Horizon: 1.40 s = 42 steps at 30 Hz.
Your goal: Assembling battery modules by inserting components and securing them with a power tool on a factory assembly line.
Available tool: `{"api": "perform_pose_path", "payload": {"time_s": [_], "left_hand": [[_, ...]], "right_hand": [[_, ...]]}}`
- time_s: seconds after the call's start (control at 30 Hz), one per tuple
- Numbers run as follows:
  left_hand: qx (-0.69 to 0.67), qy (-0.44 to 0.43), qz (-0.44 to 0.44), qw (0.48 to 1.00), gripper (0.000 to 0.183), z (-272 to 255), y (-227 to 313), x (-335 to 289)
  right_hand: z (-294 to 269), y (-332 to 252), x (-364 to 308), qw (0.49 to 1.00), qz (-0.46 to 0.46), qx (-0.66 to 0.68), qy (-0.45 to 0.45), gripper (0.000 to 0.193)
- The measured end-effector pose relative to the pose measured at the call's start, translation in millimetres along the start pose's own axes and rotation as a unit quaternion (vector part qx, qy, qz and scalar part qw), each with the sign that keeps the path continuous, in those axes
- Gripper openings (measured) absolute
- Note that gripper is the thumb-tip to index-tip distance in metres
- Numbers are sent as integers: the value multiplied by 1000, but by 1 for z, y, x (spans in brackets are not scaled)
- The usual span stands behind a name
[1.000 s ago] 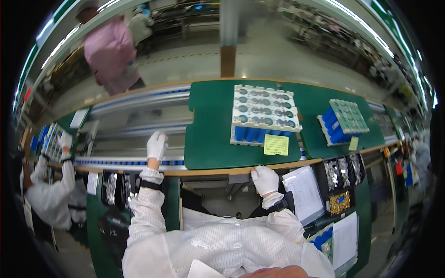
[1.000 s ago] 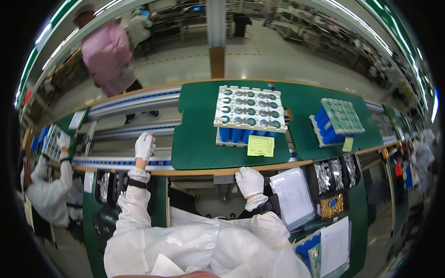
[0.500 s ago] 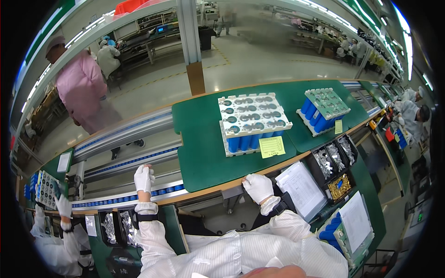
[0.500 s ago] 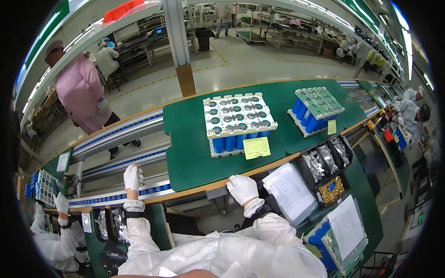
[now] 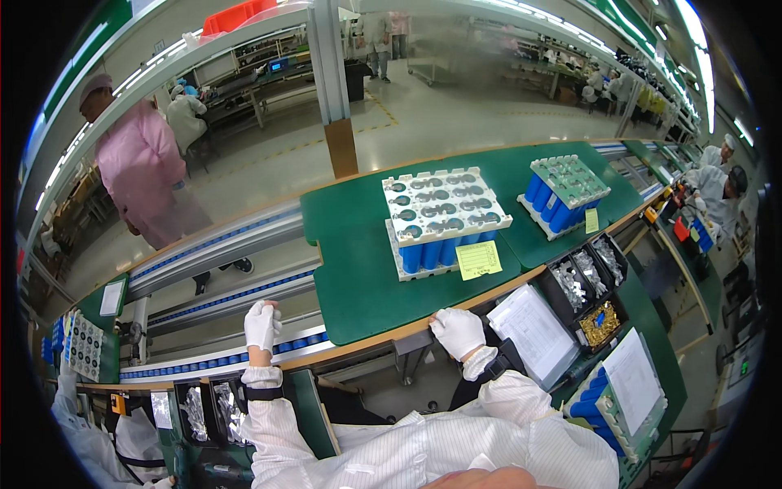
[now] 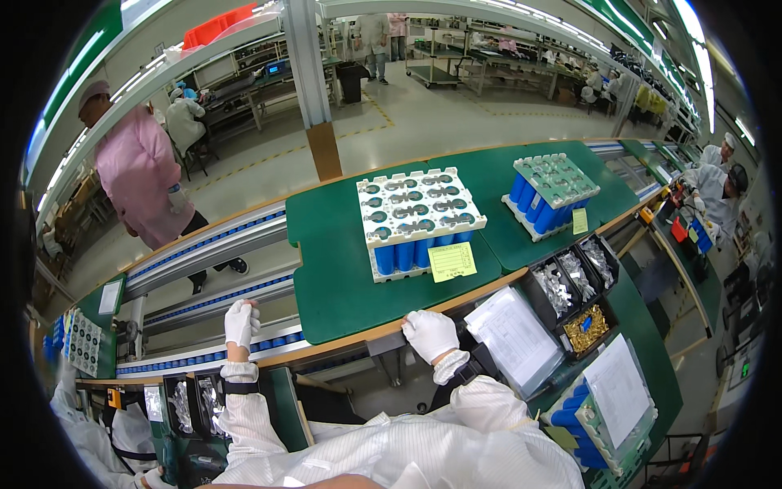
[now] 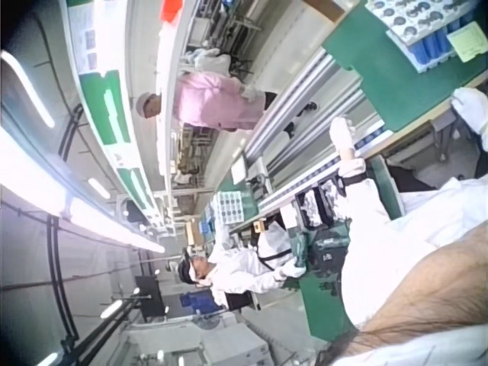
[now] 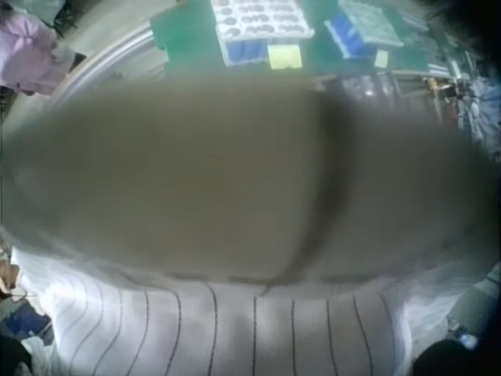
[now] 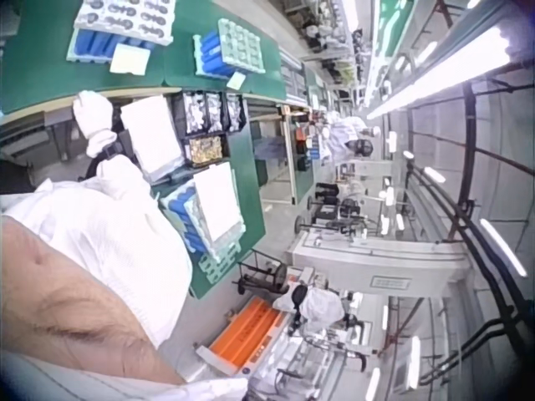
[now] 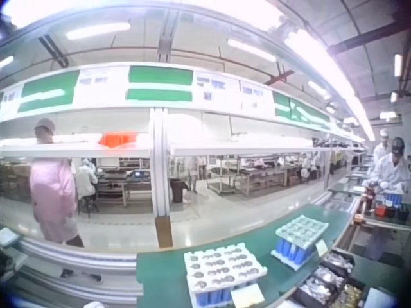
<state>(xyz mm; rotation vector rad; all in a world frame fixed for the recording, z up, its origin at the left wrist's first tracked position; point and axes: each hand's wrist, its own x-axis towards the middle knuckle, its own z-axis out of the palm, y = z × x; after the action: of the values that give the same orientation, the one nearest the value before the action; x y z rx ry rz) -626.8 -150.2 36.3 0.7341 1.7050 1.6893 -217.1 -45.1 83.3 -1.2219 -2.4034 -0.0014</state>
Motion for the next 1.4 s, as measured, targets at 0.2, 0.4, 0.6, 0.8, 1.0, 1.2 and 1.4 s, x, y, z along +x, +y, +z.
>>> {"api": "perform_pose_path", "payload": {"time_s": [0.2, 0.4, 0.6, 0.8, 1.0, 1.2, 1.4], "left_hand": [[-5, -11, 12, 1000, 18, -2, -2, 0], [4, -13, -3, 1000, 17, 1, 2, -4], [16, -15, -3, 1000, 18, 2, 1, -3], [10, -21, 2, 1000, 17, 1, -10, 5], [27, -23, -18, 999, 18, -7, -10, 9], [25, -26, -4, 999, 19, -1, -9, 8], [32, -14, -10, 999, 19, -1, -6, 6]], "right_hand": [[-1, -1, 0, 1000, -1, 8, 10, 16], [2, 0, -1, 1000, 1, 19, 17, 15], [1, 2, -2, 999, -6, 19, 28, 15], [-4, 4, -3, 1000, 10, 26, 1, 18], [-10, 0, 2, 999, 6, 48, -18, 21], [-9, 3, -2, 999, 13, 36, 4, 20], [-5, 5, 0, 999, 1, 40, -6, 20]]}}
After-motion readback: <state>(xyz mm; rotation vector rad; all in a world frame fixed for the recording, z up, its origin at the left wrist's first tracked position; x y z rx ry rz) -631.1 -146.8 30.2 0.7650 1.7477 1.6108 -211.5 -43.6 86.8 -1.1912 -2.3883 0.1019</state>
